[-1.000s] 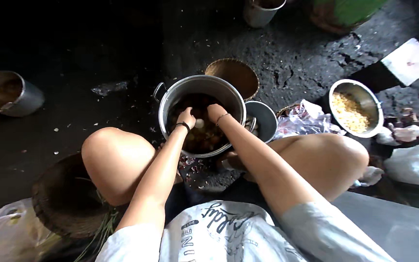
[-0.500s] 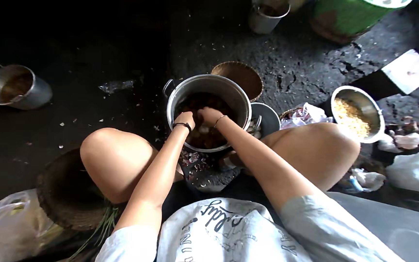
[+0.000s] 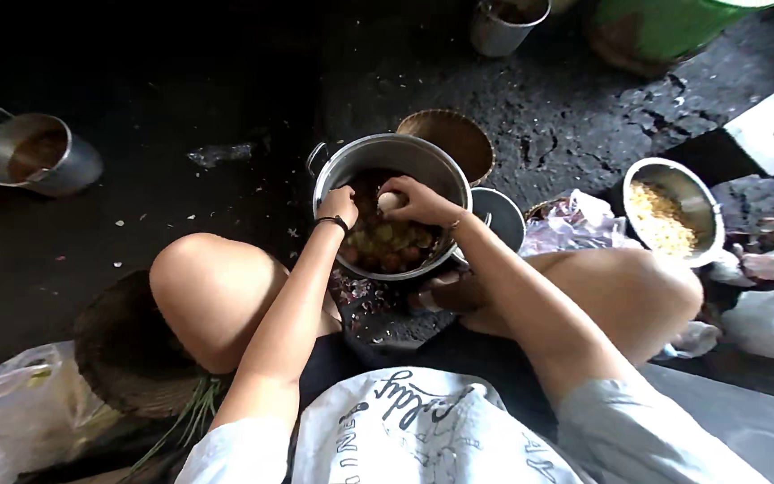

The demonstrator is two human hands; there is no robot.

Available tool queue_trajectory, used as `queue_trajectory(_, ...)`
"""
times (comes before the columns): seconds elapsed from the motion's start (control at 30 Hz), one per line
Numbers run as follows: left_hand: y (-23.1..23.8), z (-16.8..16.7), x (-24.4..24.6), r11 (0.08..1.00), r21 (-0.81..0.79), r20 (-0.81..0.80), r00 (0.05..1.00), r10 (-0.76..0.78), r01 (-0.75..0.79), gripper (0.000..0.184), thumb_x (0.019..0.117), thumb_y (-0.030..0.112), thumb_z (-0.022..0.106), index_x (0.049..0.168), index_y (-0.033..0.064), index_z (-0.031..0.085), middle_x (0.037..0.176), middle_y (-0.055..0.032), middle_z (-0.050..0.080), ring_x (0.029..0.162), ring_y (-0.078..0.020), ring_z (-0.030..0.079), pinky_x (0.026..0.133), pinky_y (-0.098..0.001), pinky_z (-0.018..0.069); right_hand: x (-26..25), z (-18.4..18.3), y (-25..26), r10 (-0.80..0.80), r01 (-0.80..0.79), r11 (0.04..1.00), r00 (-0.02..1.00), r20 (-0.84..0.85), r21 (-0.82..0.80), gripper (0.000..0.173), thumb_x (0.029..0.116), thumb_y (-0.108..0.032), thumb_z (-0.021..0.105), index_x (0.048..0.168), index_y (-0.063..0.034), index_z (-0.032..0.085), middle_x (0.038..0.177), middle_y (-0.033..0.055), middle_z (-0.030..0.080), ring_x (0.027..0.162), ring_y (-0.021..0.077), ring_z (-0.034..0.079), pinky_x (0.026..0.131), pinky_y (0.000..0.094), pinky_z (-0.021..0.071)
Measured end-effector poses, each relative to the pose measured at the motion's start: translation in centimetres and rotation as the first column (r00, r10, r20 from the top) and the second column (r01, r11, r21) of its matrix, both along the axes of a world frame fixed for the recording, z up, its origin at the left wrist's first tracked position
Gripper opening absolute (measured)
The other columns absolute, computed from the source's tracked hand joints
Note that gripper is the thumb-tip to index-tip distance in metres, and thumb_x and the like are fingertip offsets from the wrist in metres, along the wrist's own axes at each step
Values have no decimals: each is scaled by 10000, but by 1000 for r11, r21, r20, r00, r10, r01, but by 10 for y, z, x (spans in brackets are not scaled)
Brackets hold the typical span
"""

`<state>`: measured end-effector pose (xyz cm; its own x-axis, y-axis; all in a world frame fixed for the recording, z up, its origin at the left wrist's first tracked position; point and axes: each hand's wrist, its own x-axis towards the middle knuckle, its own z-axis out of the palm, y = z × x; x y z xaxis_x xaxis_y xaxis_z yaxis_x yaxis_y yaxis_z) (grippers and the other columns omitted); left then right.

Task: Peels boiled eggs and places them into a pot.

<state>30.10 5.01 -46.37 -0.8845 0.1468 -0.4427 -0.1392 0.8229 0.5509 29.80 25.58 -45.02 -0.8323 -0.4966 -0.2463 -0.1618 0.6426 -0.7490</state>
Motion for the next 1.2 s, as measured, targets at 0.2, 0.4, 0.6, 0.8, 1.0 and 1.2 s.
queue_trajectory(0.2,3,-3,8,999,7,-3,999,-32,32,361,1026,117,529,1372,50,607,1301,-214,649,1241,-380,609,1050,-592,460,14,36,26,34,-56,996,964,-263,-75,489,821,-85,829,1247,1,606,1222,200,646,1129,320,635,996,477,523)
queue_trajectory(0.4,8,-15,5,994,-27,27,994,-107,107,371,1045,174,515,1387,52,593,1336,-218,630,1266,-379,595,1069,-598,450,-5,80,96,-301,315,949,875,-378,-26,520,947,-295,740,1378,-60,567,1271,198,654,1133,309,666,994,504,538)
queue_trajectory(0.6,18,-22,9,980,-151,105,988,-114,129,386,1061,218,515,1400,47,583,1351,-245,613,1296,-417,564,1075,-628,421,-16,-4,181,-804,807,530,576,-149,259,598,990,-228,642,1488,33,437,1344,323,588,1238,481,592,1036,648,463)
queue_trajectory(0.8,17,-28,6,962,-247,154,985,-83,120,383,1058,212,527,1392,34,583,1364,-249,598,1301,-411,560,1068,-614,436,33,-148,164,-861,660,465,493,126,590,544,997,-206,641,1456,49,496,1455,331,503,1384,491,462,1100,671,383)
queue_trajectory(1.0,24,-37,-1,948,-280,199,975,-94,148,395,1045,173,541,1414,34,563,1427,-262,538,1333,-421,525,1084,-594,433,-1,-120,174,-831,700,488,555,34,521,633,941,-272,733,1447,41,516,1499,398,399,1365,575,428,1058,732,381)
queue_trajectory(1.2,46,-31,4,940,-261,155,971,-184,220,453,999,91,598,1448,90,548,1492,-243,477,1303,-465,531,987,-654,485,-71,56,113,-543,588,780,805,-238,213,335,1025,-217,575,1210,50,655,1188,294,663,1152,458,633,983,658,477)
